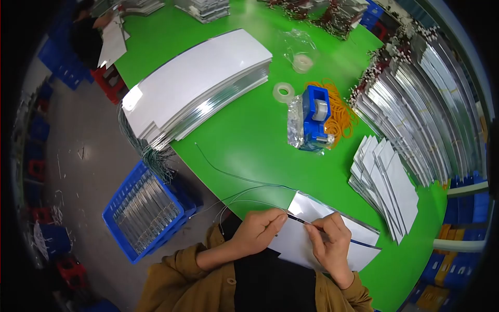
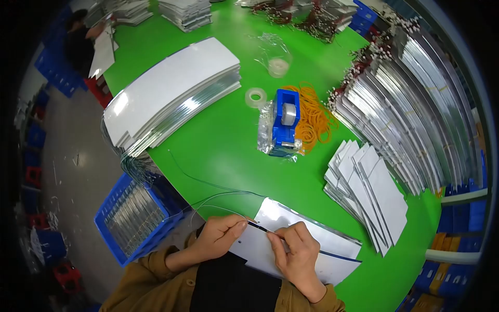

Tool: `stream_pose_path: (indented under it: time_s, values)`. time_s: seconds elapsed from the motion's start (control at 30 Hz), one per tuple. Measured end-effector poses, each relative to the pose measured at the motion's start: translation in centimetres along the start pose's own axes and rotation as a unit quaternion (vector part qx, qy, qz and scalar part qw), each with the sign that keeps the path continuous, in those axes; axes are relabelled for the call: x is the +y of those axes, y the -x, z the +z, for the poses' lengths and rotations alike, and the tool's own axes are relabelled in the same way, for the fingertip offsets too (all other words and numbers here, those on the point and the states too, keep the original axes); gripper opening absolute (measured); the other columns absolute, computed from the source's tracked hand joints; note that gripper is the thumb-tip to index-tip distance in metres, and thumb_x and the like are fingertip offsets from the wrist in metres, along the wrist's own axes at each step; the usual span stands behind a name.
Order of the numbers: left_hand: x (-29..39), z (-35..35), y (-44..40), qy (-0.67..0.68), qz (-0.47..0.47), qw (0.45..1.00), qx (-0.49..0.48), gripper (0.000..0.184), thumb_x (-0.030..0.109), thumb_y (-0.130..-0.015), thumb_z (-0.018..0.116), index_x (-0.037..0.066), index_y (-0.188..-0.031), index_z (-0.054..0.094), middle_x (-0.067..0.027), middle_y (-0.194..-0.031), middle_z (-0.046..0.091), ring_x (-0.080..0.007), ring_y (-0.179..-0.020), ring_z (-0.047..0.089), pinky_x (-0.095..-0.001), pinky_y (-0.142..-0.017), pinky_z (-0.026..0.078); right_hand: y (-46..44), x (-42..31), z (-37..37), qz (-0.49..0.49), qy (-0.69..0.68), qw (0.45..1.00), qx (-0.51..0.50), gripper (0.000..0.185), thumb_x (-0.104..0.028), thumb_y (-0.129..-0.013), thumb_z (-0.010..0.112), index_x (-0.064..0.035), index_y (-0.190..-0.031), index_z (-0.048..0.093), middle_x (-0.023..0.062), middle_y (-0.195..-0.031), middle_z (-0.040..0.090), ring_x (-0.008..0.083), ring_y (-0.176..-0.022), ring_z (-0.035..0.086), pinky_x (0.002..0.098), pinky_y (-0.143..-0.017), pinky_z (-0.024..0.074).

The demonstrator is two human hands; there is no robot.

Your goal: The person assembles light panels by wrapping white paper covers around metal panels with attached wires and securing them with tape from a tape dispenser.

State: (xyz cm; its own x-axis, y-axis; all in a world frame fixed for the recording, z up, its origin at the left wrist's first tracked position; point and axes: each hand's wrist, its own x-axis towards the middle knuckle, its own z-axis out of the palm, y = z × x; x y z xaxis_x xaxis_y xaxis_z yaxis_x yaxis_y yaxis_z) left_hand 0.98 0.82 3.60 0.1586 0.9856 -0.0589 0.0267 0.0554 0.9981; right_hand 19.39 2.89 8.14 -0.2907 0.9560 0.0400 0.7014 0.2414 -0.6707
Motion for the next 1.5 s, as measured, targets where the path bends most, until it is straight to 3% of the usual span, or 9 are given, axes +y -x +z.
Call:
stream_pose_path:
  time_s: [0.2,0.33,0.37,0.5,0.67,1.1,1.27,1.33,1.5]
  values:
    - [-1.3,1.5,-1.1,0.087,-0.052,0.994,-0.034,0.01,0.005,-0.086,0.049,0.001,-0.083,0.057,-0.0002,-0.062,0.051,-0.0104,-0.052,0.039,-0.0233,-0.05,0.033,-1.1,-0.6,-0.7,-0.172,-0.06,0.983,-0.004,0.01,-0.003,-0.072,0.064,-0.0001,-0.081,0.064,0.0065,-0.077,0.052,0.0184,-0.066,0.047,0.0278,-0.059,0.0397]
    - [-3.9,5.3,-0.9,0.036,0.259,0.964,0.054,0.012,0.006,-0.086,0.051,0.001,-0.078,0.057,0.0028,-0.06,0.048,-0.0067,-0.052,0.037,-0.0195,-0.049,0.031,-2.3,-3.0,1.1,-0.277,-0.128,0.951,-0.038,0.011,-0.002,-0.073,0.061,-0.0022,-0.084,0.064,0.0051,-0.076,0.053,0.0185,-0.064,0.047,0.0282,-0.058,0.0396]
    - [-3.6,5.1,-0.8,0.037,0.257,0.965,0.047,0.012,0.006,-0.086,0.051,0.001,-0.078,0.057,0.0028,-0.06,0.048,-0.0067,-0.052,0.037,-0.0195,-0.049,0.031,-2.4,-2.5,0.8,-0.272,-0.128,0.953,-0.033,0.011,-0.002,-0.073,0.061,-0.0022,-0.084,0.064,0.0051,-0.076,0.053,0.0185,-0.064,0.047,0.0282,-0.058,0.0396]
    - [-0.9,1.3,-0.7,0.12,-0.038,0.985,-0.12,0.01,0.003,-0.084,0.053,0.001,-0.078,0.06,0.004,-0.061,0.048,-0.0047,-0.055,0.038,-0.0169,-0.051,0.03,-3.0,0.4,-1.7,-0.181,-0.058,0.973,-0.129,0.01,-0.001,-0.074,0.06,-0.0034,-0.083,0.064,0.0037,-0.069,0.051,0.0175,-0.059,0.044,0.0267,-0.055,0.0369]
    - [-0.9,0.3,0.1,0.176,-0.111,0.977,-0.051,0.01,0.003,-0.083,0.052,0.0,-0.082,0.061,0.0039,-0.062,0.049,-0.0048,-0.055,0.038,-0.0168,-0.05,0.03,-1.4,2.3,-2.3,-0.065,-0.122,0.976,-0.168,0.008,0.001,-0.072,0.06,-0.0034,-0.079,0.062,0.0031,-0.063,0.049,0.0166,-0.054,0.041,0.0256,-0.051,0.0335]
    - [-0.8,0.5,-0.7,0.104,-0.086,0.985,-0.104,0.013,0.005,-0.085,0.05,-0.001,-0.085,0.061,0.0034,-0.062,0.049,-0.0045,-0.053,0.035,-0.017,-0.049,0.028,-2.6,3.0,-3.3,-0.088,-0.08,0.99,-0.077,0.005,0.002,-0.07,0.06,-0.0021,-0.072,0.058,0.0039,-0.061,0.047,0.0176,-0.053,0.04,0.0264,-0.051,0.0328]
    - [-1.6,-0.5,-1.3,0.108,-0.114,0.985,-0.073,0.012,0.003,-0.084,0.051,-0.002,-0.086,0.062,0.0027,-0.065,0.051,-0.0045,-0.055,0.037,-0.0164,-0.051,0.029,-5.8,5.9,-5.1,-0.109,0.093,0.989,-0.026,0.006,0.003,-0.067,0.059,-0.0017,-0.069,0.059,0.0054,-0.063,0.048,0.0213,-0.058,0.043,0.028,-0.057,0.0366]
    - [-1.9,-0.8,-1.7,0.111,-0.147,0.981,-0.058,0.012,0.0,-0.084,0.051,-0.003,-0.086,0.063,0.0019,-0.068,0.053,-0.0045,-0.057,0.038,-0.0159,-0.052,0.029,-7.5,5.4,-4.4,-0.157,0.025,0.987,0.017,0.003,0.002,-0.068,0.058,-0.0008,-0.068,0.058,0.0055,-0.065,0.051,0.0196,-0.062,0.045,0.0264,-0.06,0.0381]
    - [-2.3,-0.8,-1.8,0.114,-0.164,0.978,-0.057,0.012,0.001,-0.083,0.052,-0.003,-0.085,0.063,0.0021,-0.067,0.052,-0.0043,-0.057,0.038,-0.0157,-0.053,0.029,-13.4,3.8,-2.8,-0.057,-0.158,0.984,0.067,0.002,-0.001,-0.073,0.061,0.0009,-0.072,0.06,0.0031,-0.066,0.052,0.0116,-0.059,0.043,0.0228,-0.055,0.0373]
